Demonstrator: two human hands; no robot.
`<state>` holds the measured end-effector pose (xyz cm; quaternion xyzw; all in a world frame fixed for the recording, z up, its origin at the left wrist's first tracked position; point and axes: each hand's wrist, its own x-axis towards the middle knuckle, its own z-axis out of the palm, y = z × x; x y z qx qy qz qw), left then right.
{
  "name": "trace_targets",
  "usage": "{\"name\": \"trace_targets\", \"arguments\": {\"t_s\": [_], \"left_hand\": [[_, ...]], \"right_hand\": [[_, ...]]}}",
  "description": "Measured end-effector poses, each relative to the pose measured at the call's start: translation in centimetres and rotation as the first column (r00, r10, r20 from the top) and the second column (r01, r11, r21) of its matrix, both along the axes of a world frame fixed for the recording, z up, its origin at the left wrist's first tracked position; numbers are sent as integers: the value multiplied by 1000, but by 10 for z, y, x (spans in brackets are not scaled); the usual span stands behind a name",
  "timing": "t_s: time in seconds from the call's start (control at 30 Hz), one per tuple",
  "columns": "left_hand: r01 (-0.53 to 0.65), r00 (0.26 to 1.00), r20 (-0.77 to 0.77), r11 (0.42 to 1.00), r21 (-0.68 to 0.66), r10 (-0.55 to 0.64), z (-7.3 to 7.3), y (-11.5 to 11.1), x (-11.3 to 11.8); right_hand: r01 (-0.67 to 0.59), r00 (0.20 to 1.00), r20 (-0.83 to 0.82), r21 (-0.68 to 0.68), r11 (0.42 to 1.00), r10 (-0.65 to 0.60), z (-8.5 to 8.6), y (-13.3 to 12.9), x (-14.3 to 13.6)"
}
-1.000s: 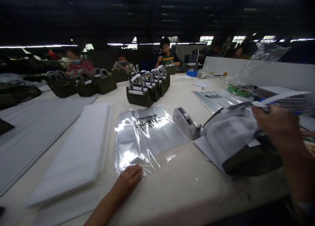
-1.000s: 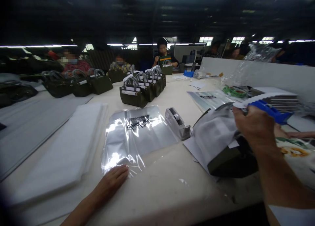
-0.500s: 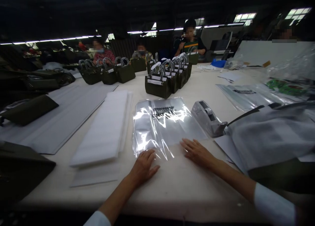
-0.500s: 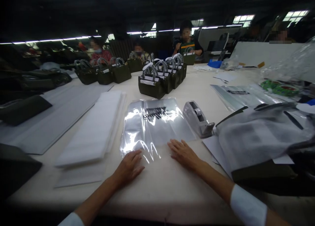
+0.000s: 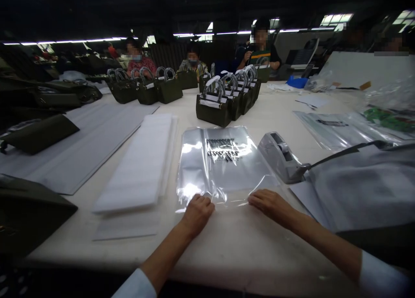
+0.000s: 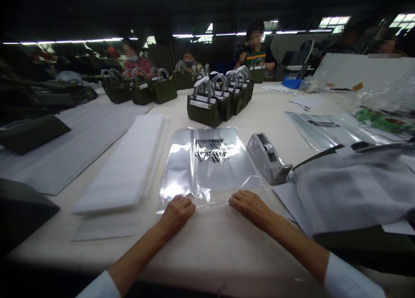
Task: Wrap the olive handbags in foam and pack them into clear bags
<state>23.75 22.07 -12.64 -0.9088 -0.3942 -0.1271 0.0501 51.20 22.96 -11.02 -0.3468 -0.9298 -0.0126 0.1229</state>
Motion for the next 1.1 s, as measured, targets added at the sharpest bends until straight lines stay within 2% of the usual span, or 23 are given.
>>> {"name": "trace_targets", "arguments": {"t_s": [0.23, 0.43, 0.6, 0.67, 0.73, 0.8, 0.9, 1.0, 1.1], "left_hand": [[-1, 999, -41, 986, -164, -6, 12, 6, -18], [18, 1000, -6, 954, -299, -21, 22, 0, -2], [-82, 993, 41, 901, -425, 110, 24, 10, 10], [-111, 986, 58, 882, -458, 154, 23, 15, 14], [-115, 982, 78, 874, -473, 172, 22, 16, 19], [-98, 981, 105, 879, -467, 165, 23, 15, 26], [-79, 975, 157, 912, -402, 154, 31, 13, 30], [-180, 941, 237, 950, -255, 242, 48, 19, 22], [-284, 901, 318, 955, -84, 296, 70, 27, 17]], "right_hand": [[98, 995, -12, -120, 988, -101, 5, 9, 22], [53, 998, -33, -158, 986, -59, 2, 14, 25], [68, 996, -42, -98, 993, -72, 11, 3, 30], [52, 995, -83, -23, 998, -53, 19, -7, 22], [-10, 992, -128, 88, 996, 22, 24, -18, 4], [-72, 988, -125, 158, 985, 93, 22, -23, -17], [-96, 990, -89, 141, 985, 109, 7, -21, -37], [-92, 989, -107, 125, 988, 105, -8, -23, -34], [-59, 990, -121, 78, 995, 68, -6, -35, -24]]}}
